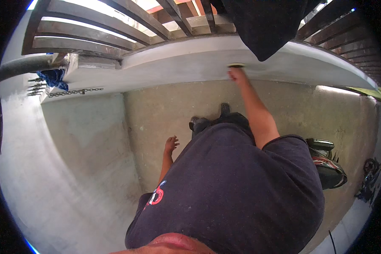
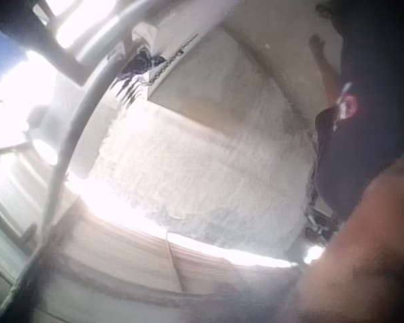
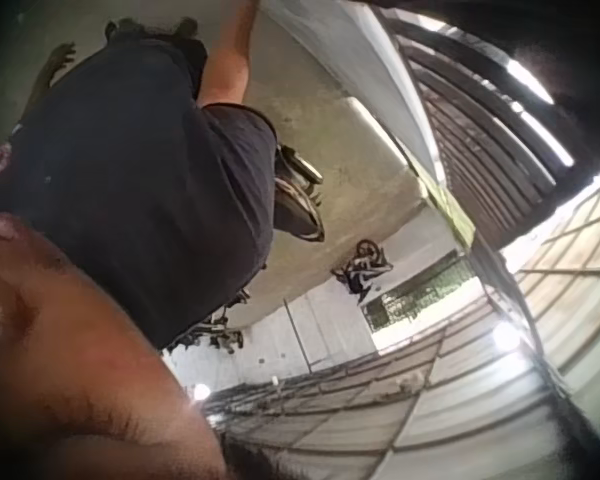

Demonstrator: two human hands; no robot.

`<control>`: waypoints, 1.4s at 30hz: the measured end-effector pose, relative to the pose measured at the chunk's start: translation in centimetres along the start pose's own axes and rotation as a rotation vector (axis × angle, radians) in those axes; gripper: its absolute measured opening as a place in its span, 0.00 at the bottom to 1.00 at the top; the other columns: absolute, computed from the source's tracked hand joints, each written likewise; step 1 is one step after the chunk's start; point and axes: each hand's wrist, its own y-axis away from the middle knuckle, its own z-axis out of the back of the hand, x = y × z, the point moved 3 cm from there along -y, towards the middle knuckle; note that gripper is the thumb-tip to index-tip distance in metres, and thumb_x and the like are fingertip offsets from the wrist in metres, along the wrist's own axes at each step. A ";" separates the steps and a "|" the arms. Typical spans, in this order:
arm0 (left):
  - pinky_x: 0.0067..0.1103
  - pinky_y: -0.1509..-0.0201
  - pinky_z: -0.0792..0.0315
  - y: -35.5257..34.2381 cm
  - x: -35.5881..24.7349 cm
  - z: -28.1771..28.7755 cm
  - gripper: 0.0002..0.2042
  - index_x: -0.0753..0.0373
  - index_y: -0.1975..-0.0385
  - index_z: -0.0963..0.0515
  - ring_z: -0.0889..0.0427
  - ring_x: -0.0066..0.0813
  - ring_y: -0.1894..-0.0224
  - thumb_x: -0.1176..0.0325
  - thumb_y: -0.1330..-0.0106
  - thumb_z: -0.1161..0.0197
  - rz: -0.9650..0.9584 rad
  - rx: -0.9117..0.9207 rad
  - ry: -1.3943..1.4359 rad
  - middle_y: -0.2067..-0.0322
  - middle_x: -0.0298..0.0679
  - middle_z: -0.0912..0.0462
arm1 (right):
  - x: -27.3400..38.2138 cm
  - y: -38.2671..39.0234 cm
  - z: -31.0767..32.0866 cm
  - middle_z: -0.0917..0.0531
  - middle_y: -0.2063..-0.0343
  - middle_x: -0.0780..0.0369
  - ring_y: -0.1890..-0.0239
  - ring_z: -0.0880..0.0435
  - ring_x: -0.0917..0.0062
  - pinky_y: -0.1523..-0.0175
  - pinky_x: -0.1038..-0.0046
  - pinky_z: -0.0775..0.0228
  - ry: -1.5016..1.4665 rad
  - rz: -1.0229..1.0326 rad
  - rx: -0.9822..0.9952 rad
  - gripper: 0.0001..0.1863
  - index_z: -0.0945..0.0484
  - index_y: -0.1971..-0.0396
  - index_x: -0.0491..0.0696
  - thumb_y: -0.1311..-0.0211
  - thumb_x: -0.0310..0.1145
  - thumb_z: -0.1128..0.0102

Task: The person sands a balcony ledge using a hand sanding pad, then carries a wooden block and the sanding pad across the room. The person sets down the block, sits on it, and sands the lower wall with the sanding pad.

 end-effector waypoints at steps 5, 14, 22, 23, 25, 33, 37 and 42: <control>0.22 0.70 0.27 0.4 0.4 -0.6 0.24 0.62 0.45 0.26 0.13 0.29 0.66 0.47 0.29 0.43 0.026 -0.009 0.021 0.56 0.42 0.15 | 1.8 5.1 -18.1 0.14 0.66 0.66 0.73 0.21 0.83 0.72 0.76 0.32 -0.011 0.001 0.446 0.07 0.24 0.58 0.53 0.33 0.36 0.41; 0.25 0.69 0.27 -0.1 -0.1 -2.0 0.24 0.62 0.46 0.26 0.14 0.29 0.66 0.47 0.29 0.43 0.025 0.052 0.012 0.55 0.42 0.15 | -0.3 0.6 -4.7 0.16 0.73 0.67 0.79 0.24 0.84 0.76 0.77 0.35 -0.050 -0.015 0.202 0.05 0.20 0.67 0.51 0.40 0.35 0.36; 0.25 0.65 0.28 -1.6 -1.7 -1.0 0.25 0.60 0.45 0.26 0.14 0.28 0.64 0.45 0.29 0.45 -0.004 0.087 -0.060 0.52 0.41 0.16 | 2.0 -3.0 28.0 0.13 0.66 0.53 0.58 0.14 0.54 0.53 0.55 0.24 0.464 0.304 -0.785 0.19 0.18 0.65 0.45 0.41 0.48 0.40; 0.25 0.64 0.28 -1.8 -1.9 -1.0 0.25 0.58 0.44 0.26 0.15 0.28 0.62 0.44 0.29 0.45 0.038 0.089 -0.114 0.51 0.40 0.17 | 2.6 -2.6 28.7 0.13 0.66 0.53 0.58 0.15 0.53 0.52 0.55 0.24 0.461 0.252 -0.705 0.20 0.18 0.64 0.46 0.40 0.49 0.41; 0.26 0.63 0.28 -2.2 -2.5 -1.0 0.25 0.58 0.44 0.27 0.15 0.29 0.62 0.44 0.29 0.45 0.013 0.104 -0.076 0.51 0.41 0.17 | 4.1 -1.2 27.4 0.16 0.72 0.56 0.66 0.17 0.60 0.61 0.59 0.27 0.603 0.307 -0.659 0.17 0.19 0.67 0.45 0.40 0.46 0.42; 0.27 0.62 0.28 -2.7 -3.8 -1.6 0.26 0.60 0.43 0.27 0.15 0.30 0.61 0.45 0.29 0.46 -0.065 0.087 -0.071 0.50 0.42 0.17 | 2.7 3.1 0.8 0.22 0.79 0.64 0.80 0.23 0.79 0.77 0.74 0.31 0.473 0.257 -0.076 0.14 0.23 0.60 0.49 0.36 0.43 0.39; 0.27 0.63 0.27 -1.8 -2.3 -1.2 0.25 0.61 0.45 0.27 0.14 0.30 0.62 0.46 0.29 0.45 -0.048 0.079 -0.020 0.53 0.42 0.16 | 3.7 6.5 -10.4 0.20 0.78 0.67 0.81 0.25 0.82 0.78 0.77 0.34 0.217 0.165 0.194 0.10 0.21 0.68 0.49 0.35 0.40 0.38; 0.27 0.66 0.27 -0.4 0.9 -0.5 0.24 0.61 0.47 0.25 0.13 0.30 0.64 0.46 0.29 0.44 0.056 0.029 -0.050 0.55 0.41 0.15 | 4.7 7.9 -8.7 0.20 0.79 0.68 0.80 0.24 0.84 0.78 0.79 0.35 0.178 0.176 0.139 0.08 0.21 0.72 0.50 0.39 0.38 0.35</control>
